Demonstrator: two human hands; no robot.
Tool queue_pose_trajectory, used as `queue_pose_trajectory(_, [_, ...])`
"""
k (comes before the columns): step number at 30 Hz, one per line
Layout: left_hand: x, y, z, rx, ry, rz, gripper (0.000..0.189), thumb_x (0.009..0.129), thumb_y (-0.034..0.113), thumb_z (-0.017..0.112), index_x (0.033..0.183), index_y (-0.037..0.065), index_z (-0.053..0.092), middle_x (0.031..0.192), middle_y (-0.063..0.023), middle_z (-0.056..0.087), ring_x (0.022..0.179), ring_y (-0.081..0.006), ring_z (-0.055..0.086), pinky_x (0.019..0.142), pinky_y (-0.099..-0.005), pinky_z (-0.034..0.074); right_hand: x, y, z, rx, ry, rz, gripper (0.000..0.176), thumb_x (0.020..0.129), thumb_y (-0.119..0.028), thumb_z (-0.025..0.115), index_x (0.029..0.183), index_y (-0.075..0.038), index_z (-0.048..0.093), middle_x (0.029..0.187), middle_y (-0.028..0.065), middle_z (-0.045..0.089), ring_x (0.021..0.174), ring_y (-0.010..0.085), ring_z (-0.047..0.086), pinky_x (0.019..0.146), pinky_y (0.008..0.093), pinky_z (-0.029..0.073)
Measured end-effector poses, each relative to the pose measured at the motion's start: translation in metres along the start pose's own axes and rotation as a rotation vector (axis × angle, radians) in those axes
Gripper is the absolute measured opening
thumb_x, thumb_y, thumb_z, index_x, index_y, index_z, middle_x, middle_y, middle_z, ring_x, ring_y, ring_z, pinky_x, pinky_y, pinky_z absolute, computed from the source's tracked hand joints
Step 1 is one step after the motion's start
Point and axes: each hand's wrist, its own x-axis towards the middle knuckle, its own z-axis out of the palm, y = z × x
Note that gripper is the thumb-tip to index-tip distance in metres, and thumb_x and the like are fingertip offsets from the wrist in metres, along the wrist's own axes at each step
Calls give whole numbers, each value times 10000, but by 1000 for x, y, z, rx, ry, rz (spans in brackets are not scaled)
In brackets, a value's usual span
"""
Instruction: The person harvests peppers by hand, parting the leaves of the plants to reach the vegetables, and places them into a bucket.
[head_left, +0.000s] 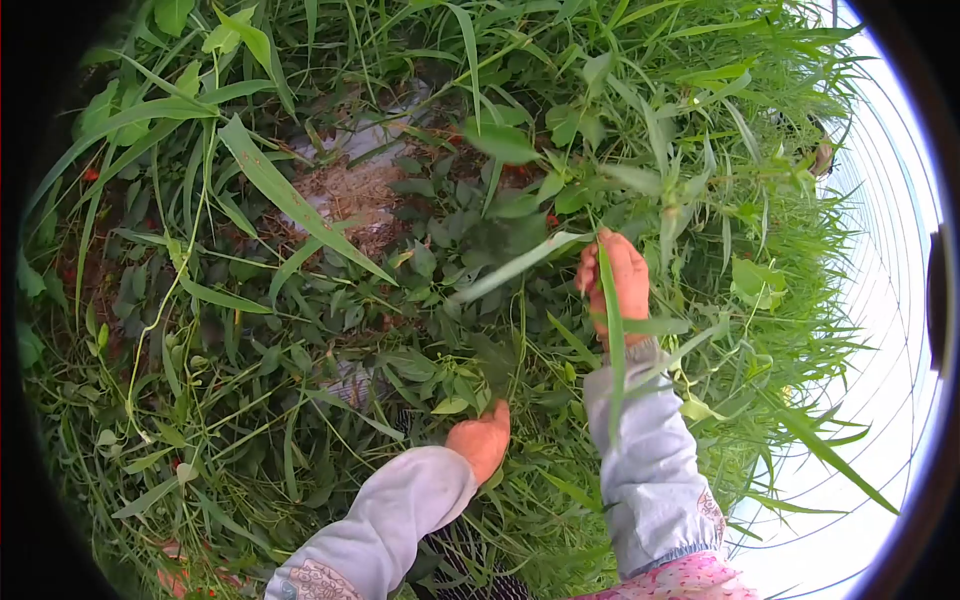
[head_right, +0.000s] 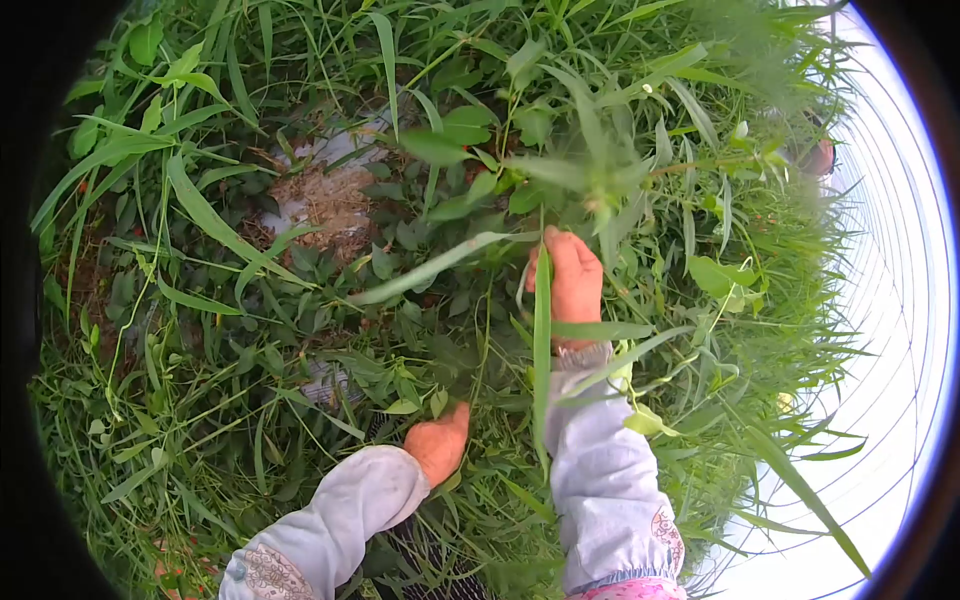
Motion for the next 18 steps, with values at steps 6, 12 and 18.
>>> queue_pose_trajectory(6, [3,5,1,19,34,18,438,790,50,473,1213,-55,429,866,-177,638,683,-311,645,615,-380,529,-43,-2,52,-345,-182,263,162,855,-163,541,966,-46,522,838,133,626,695,224,613,568,308,481])
queue_pose_trajectory(12, [8,-4,42,63,143,-38,368,873,122,435,1210,-27,445,1017,-180,608,866,-318,618,724,-378,513,21,-2,138,-1462,-381,-673,204,787,-160,576,967,-63,573,937,169,596,793,339,589,689,406,487])
queue_pose_trajectory(18, [8,-4,39,-138,-38,-190,363,923,193,384,1206,-23,453,1162,-203,543,1041,-332,542,877,-390,446,108,-54,102,-2082,-15,-513,133,770,-76,529,886,-25,570,873,183,640,870,305,630,759,410,509])
